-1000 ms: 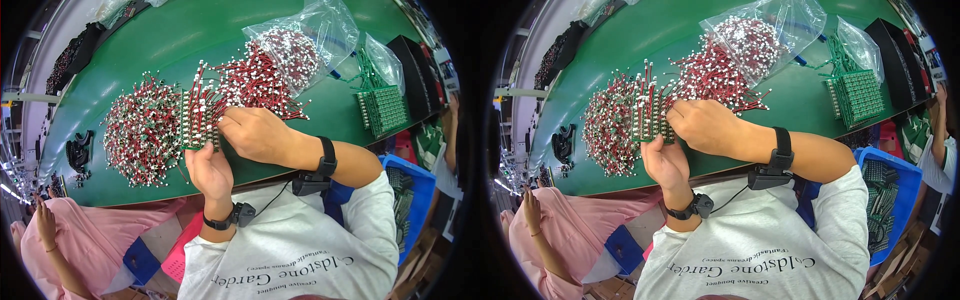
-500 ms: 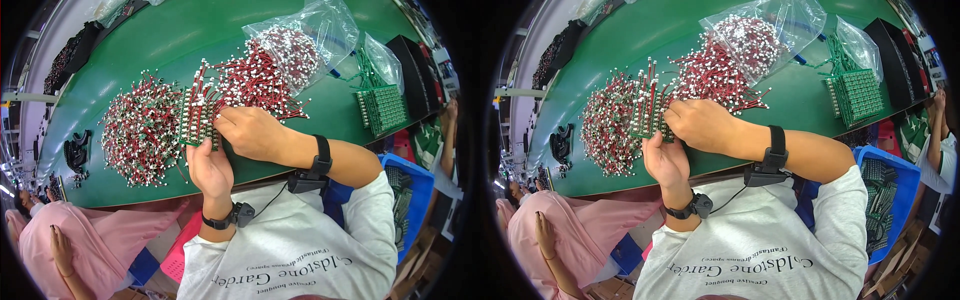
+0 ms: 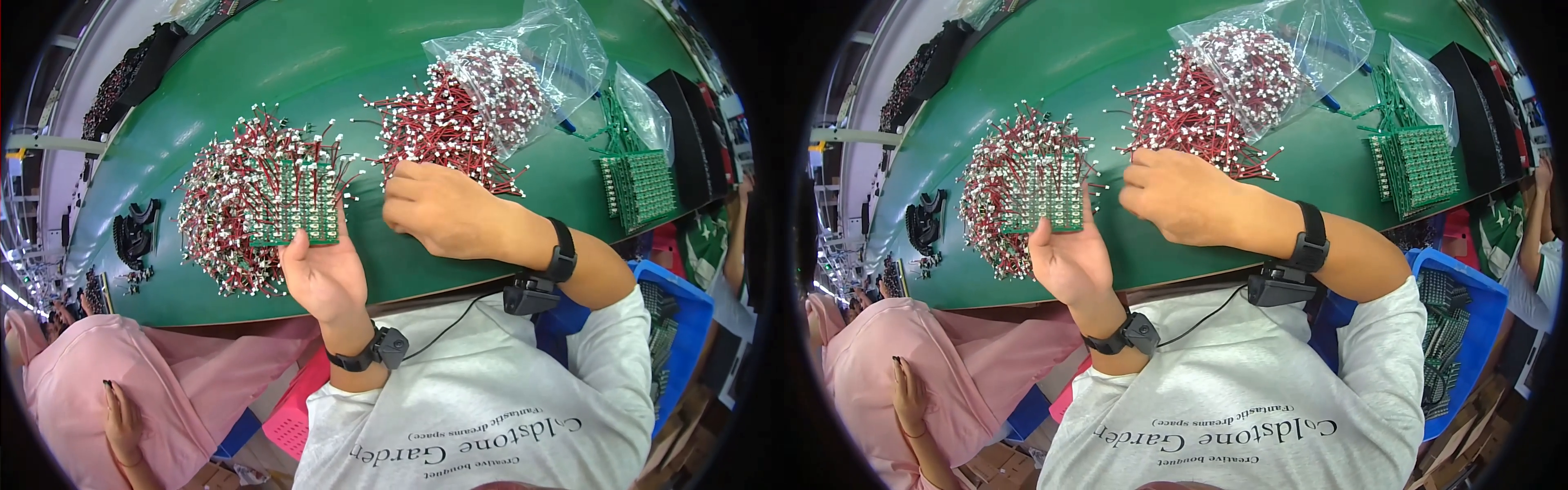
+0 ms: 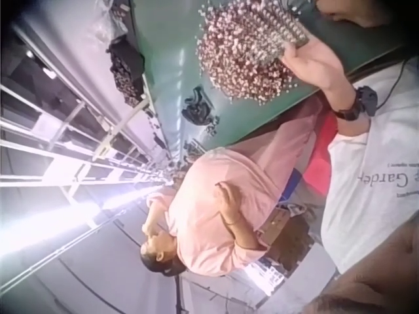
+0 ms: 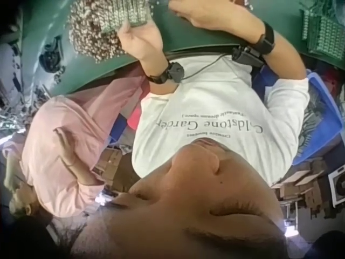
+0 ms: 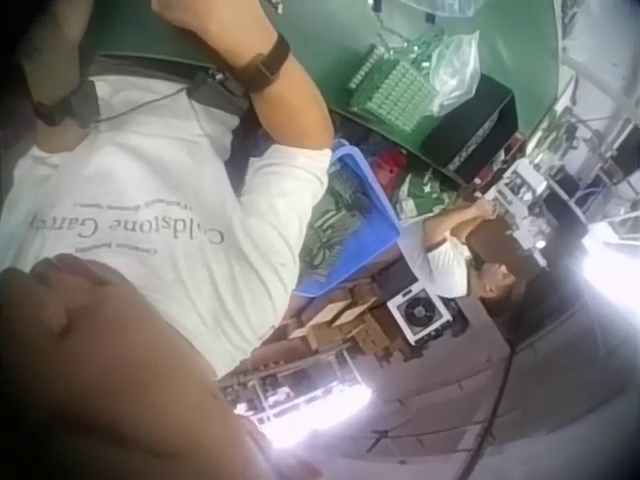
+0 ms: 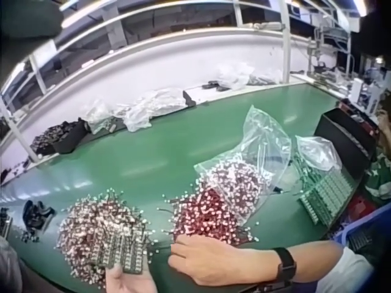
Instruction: Manually inserting small electronic components into holes on green printed circuit boards at a factory assembly station.
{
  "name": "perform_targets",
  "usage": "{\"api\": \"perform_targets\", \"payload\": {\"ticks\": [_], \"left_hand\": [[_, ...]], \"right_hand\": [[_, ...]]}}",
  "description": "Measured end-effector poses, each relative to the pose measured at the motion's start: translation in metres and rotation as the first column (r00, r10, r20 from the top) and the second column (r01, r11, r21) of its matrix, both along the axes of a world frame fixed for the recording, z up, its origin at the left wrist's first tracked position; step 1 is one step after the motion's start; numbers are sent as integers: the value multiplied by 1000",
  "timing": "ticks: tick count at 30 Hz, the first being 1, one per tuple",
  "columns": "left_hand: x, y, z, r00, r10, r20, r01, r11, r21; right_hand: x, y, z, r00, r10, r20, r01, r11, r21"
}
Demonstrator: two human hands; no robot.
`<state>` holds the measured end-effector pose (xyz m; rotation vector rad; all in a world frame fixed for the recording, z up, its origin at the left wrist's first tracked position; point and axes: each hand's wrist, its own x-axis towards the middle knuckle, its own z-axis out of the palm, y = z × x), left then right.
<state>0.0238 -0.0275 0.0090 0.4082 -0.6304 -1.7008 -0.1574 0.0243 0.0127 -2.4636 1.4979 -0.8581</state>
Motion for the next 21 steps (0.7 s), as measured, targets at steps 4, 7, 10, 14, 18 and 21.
{"api": "perform_targets", "payload": {"ticks": [4,7,10,14,18,21], "left_hand": [[1,1,2,981,-162,-102,163,987,0],[0,3,-4,962,-227,-151,235,971,37],[-1,1,-14,928,-323,-186,328,945,-8],[-14,8,-7,880,-385,-280,370,923,-105],[-26,12,1,923,-332,-195,299,937,-179],[-32,15,0,987,-161,5,160,979,-129]], "right_hand": [[4,0,24,872,-18,489,-13,998,60],[5,3,31,806,28,591,-79,995,61],[12,5,29,775,68,628,-158,983,90],[12,8,29,763,12,647,-119,985,122],[10,5,27,794,-17,607,-46,995,89],[13,5,21,802,2,598,-10,1000,10]]}}
